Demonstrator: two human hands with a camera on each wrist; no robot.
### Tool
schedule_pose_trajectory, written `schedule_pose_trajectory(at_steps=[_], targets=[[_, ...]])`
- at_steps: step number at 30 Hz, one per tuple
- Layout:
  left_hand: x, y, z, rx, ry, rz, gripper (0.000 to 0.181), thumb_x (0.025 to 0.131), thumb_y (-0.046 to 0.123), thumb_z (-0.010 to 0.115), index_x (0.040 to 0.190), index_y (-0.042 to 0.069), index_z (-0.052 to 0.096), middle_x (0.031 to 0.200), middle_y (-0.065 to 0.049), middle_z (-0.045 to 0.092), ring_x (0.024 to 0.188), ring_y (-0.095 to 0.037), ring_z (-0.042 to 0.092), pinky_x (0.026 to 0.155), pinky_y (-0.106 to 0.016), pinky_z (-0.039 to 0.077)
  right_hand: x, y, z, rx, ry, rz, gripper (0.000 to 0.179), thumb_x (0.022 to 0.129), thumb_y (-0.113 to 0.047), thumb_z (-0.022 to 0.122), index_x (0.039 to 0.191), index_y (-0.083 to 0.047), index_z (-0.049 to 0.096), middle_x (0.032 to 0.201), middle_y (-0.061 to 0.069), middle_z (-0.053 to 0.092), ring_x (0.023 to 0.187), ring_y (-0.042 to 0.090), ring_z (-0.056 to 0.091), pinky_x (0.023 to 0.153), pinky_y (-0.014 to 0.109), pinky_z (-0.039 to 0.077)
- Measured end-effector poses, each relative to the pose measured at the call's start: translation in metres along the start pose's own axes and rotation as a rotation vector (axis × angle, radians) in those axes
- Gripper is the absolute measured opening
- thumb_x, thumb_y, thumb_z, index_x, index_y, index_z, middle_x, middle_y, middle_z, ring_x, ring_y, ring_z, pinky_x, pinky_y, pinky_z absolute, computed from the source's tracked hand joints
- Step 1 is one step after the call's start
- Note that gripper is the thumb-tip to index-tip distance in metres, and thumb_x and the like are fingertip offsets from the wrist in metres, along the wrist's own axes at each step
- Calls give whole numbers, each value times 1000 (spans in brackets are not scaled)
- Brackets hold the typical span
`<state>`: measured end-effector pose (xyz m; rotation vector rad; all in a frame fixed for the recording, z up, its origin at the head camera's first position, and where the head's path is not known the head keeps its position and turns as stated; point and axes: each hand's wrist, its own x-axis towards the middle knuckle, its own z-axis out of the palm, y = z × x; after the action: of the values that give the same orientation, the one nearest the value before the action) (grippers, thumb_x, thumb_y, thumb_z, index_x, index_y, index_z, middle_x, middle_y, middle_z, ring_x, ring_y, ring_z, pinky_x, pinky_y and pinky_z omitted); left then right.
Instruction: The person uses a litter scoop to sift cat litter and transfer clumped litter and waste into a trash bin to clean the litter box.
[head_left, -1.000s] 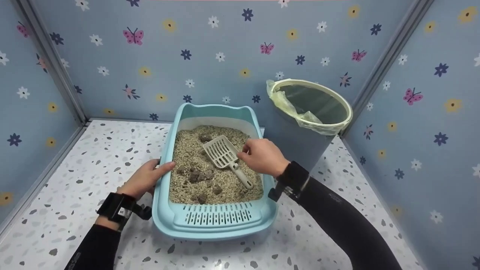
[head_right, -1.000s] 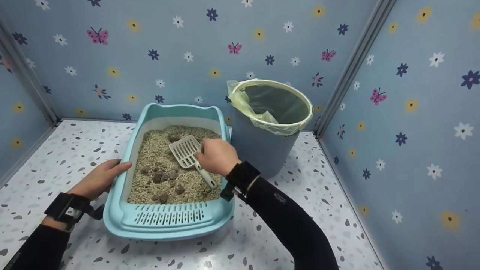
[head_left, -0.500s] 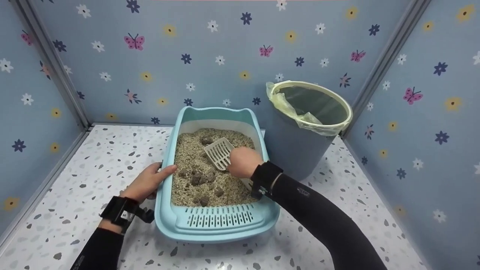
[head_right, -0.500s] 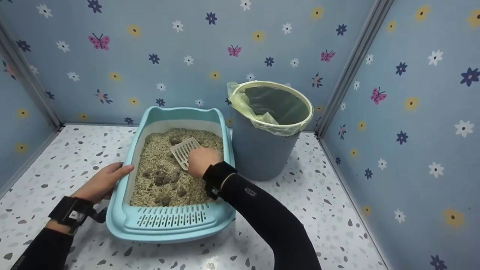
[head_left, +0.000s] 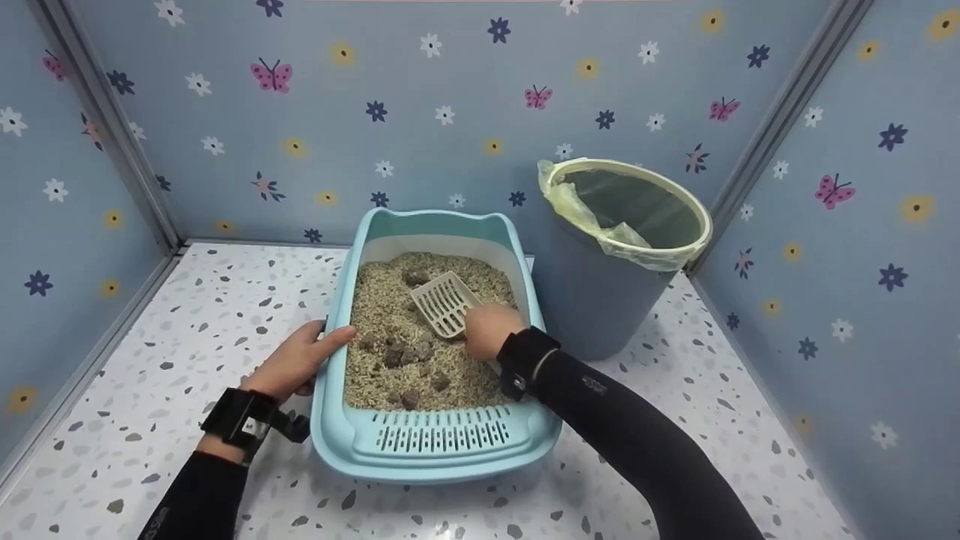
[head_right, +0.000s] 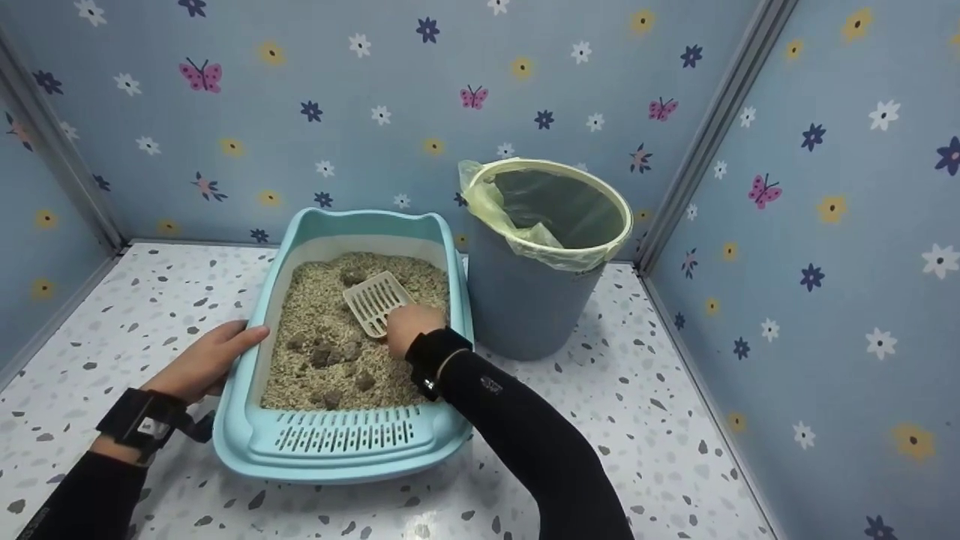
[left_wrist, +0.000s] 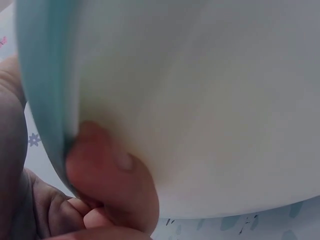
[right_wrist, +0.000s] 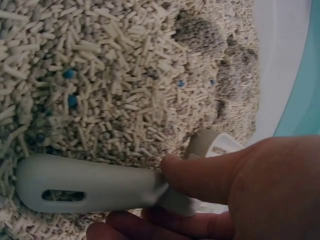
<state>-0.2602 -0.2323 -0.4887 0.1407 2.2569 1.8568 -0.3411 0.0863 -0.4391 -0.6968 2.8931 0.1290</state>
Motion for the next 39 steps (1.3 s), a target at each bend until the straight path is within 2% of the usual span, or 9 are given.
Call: schedule_pose_trajectory(at_steps=[5, 9, 16, 24, 27, 29, 31, 33, 39], targets=[[0, -2, 0, 8, 25, -2, 64, 113, 54, 64, 133, -6, 51, 78, -8, 63, 46, -8, 43, 39, -23, 36, -2, -1, -2, -6, 18, -26, 43, 98, -11, 75, 64, -17, 49, 64, 2, 53, 62, 23, 51, 63, 45, 60], [0, -3, -1, 6, 29, 3, 64, 113, 53, 64, 132, -7, 51, 77, -7, 63, 46, -7, 41, 38, -22, 35, -1, -1, -3, 51, 7, -14, 48, 96, -6, 74, 61, -19, 44, 60, -2, 41, 58, 21, 41, 55, 39, 44], [0, -4, 0, 3, 28, 1, 67, 112, 55, 64, 133, -8, 51, 78, -7, 63, 46, -7, 40, 39, -22, 35, 0, 6, -2, 258, 36, 29, 52, 95, -13, 72, 57, -22, 38, 55, -7, 24, 50, 16, 26, 52, 34, 27], [-1, -2, -1, -7, 22, 20, 62, 114, 51, 63, 132, -7, 50, 78, -8, 62, 45, -7, 39, 38, -23, 33, -1, 9, -6, 344, 92, 4, 53, 99, -16, 71, 58, -21, 39, 58, -7, 28, 51, 16, 29, 55, 34, 31], [-1, -3, -1, -6, 26, 11, 61, 114, 51, 63, 132, -6, 50, 78, -7, 61, 45, -7, 40, 39, -22, 33, -3, 7, -10, 354, 106, 7, 36, 101, -15, 70, 70, -13, 52, 66, -4, 39, 56, 18, 40, 60, 35, 40], [-1, -3, 0, -1, 30, 6, 61, 114, 50, 62, 133, -6, 50, 79, -8, 62, 46, -7, 41, 39, -22, 34, -5, 6, -13, 355, 127, 13, 15, 102, -14, 69, 99, 0, 68, 73, 1, 52, 62, 22, 53, 67, 37, 51], [-1, -4, 0, 4, 33, 1, 61, 114, 51, 62, 134, -6, 50, 81, -8, 63, 48, -8, 46, 40, -22, 36, -8, 4, -17, 357, 147, 16, 37, 104, -13, 67, 132, 11, 62, 81, 8, 63, 72, 28, 65, 75, 42, 58], [-1, -4, 0, 6, 35, -1, 60, 115, 50, 61, 134, -6, 50, 81, -9, 63, 49, -9, 48, 40, -22, 38, -12, 3, -22, 341, 188, 11, 60, 105, -10, 65, 155, 17, 44, 88, 15, 70, 79, 34, 71, 77, 47, 60], [2, -3, 1, 0, 19, 20, 65, 114, 52, 62, 133, -9, 51, 79, -9, 64, 47, -9, 44, 38, -22, 35, -17, 1, -32, 133, 351, 5, 36, 103, -7, 66, 135, 5, 56, 83, 12, 68, 72, 36, 72, 63, 51, 59]])
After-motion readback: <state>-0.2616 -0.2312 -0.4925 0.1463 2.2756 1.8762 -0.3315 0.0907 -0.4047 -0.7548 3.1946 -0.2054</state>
